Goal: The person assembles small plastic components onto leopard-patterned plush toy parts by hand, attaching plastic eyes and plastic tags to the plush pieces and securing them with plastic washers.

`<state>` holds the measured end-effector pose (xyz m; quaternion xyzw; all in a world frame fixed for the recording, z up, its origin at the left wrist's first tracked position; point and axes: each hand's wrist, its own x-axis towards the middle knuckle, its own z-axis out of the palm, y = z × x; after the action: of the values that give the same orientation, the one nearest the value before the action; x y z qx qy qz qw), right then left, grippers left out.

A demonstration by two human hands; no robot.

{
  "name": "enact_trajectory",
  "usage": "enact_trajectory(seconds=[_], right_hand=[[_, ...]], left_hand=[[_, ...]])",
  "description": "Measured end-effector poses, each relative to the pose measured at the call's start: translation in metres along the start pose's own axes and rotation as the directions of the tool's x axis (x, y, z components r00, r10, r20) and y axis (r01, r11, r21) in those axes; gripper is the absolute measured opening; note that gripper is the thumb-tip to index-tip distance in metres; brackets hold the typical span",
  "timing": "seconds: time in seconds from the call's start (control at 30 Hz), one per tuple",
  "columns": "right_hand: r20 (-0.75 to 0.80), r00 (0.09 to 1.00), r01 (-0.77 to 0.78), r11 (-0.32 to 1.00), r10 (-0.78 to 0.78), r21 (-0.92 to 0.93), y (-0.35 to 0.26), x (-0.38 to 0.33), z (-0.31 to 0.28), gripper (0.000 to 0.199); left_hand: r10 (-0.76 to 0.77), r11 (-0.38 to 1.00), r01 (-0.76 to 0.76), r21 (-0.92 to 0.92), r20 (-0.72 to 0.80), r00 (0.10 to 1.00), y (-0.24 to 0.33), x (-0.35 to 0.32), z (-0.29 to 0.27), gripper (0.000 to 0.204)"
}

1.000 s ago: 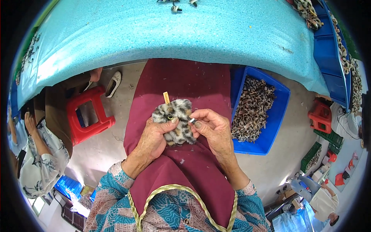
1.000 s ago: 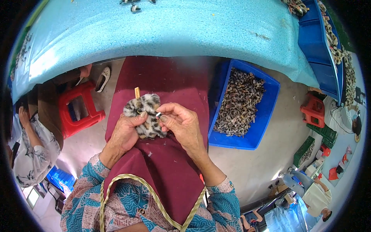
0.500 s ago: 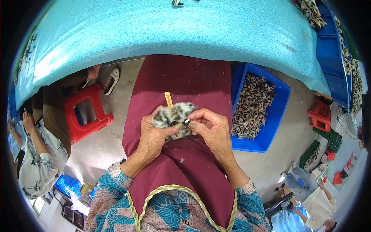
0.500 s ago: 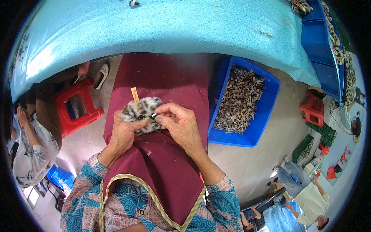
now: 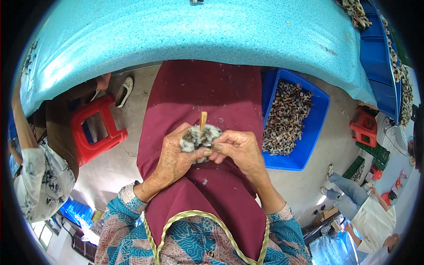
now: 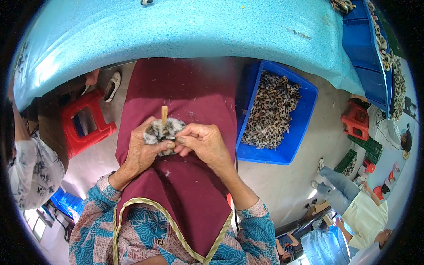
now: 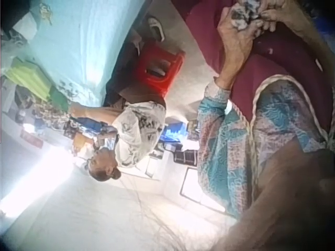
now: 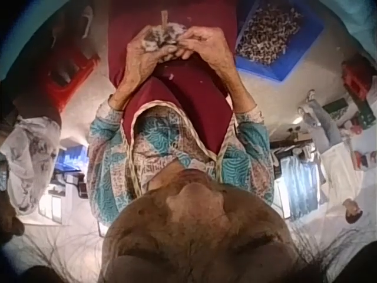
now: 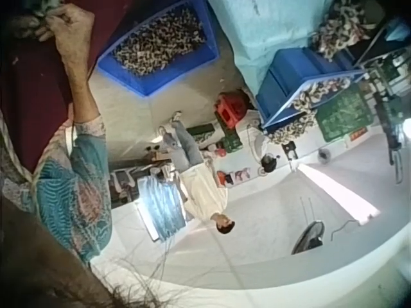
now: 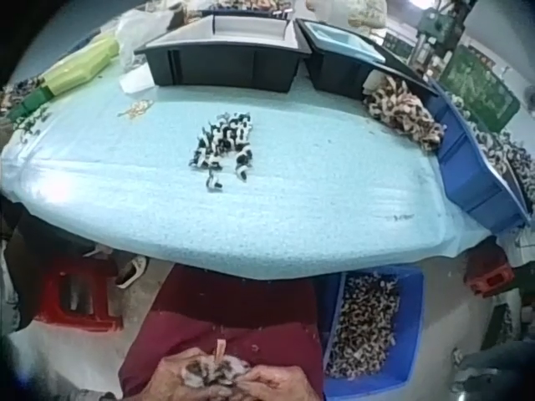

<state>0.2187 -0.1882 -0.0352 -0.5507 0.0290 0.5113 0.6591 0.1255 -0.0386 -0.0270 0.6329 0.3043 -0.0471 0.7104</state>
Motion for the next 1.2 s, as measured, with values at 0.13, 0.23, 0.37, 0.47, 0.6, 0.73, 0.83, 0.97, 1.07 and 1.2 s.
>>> enact_trajectory(seconds=[0.13, 0.23, 0.37, 0.47, 0.6, 0.73, 0.83, 0.97, 1.07, 1.2], right_hand=[[0.042, 0.99, 0.142, 0.976, -0.137, -0.167, -0.018, 0.003, -0.02, 0.015], [0.163, 0.981, 0.126, 0.987, -0.108, -0.101, -0.004, 0.007, -0.01, 0.021], [0.123, 0.992, 0.026, 0.998, -0.019, -0.052, 0.003, -0.005, 0.005, 0.024], [0.058, 0.98, 0.191, 0.981, -0.189, -0.027, 0.011, -0.009, 0.01, 0.021], [0.005, 0.958, 0.286, 0.958, -0.286, 0.032, 0.013, -0.021, 0.016, 0.018], [0.042, 0.915, 0.403, 0.915, -0.401, -0.033, 0.002, -0.032, 0.023, 0.016], [0.217, 0.779, 0.625, 0.757, -0.588, -0.19, -0.006, -0.036, 0.024, 0.012], [0.25, 0.665, 0.746, 0.642, -0.704, -0.177, -0.008, -0.037, 0.031, 0.013], [0.261, 0.661, 0.75, 0.629, -0.703, -0.204, -0.012, -0.036, 0.034, 0.014], [0.231, 0.753, 0.658, 0.714, -0.616, -0.24, -0.008, -0.037, 0.036, 0.013]], left_hand=[[-0.07, 0.997, 0.077, -0.028, 0.189, 0.979, 0.009, -0.008, -0.001, 0.03], [-0.054, 0.998, 0.041, 0.055, 0.272, 0.961, 0.007, -0.013, -0.004, 0.029], [-0.034, 0.998, 0.025, 0.053, 0.193, 0.981, 0.0, -0.017, -0.004, 0.032], [0.073, 0.994, -0.085, 0.073, 0.151, 0.986, -0.003, -0.019, -0.002, 0.032], [0.325, 0.929, -0.337, 0.151, 0.096, 0.941, -0.003, -0.023, 0.002, 0.029], [0.625, 0.745, -0.637, 0.2, 0.125, 0.771, 0.005, -0.027, -0.004, 0.025], [0.758, 0.606, -0.774, 0.186, 0.16, 0.632, 0.008, -0.032, -0.008, 0.028], [0.762, 0.588, -0.792, 0.165, 0.217, 0.611, 0.013, -0.033, -0.014, 0.038], [0.767, 0.614, -0.785, 0.087, 0.169, 0.619, 0.014, -0.034, -0.013, 0.041], [0.757, 0.619, -0.754, 0.22, 0.089, 0.648, 0.014, -0.039, -0.011, 0.023]])
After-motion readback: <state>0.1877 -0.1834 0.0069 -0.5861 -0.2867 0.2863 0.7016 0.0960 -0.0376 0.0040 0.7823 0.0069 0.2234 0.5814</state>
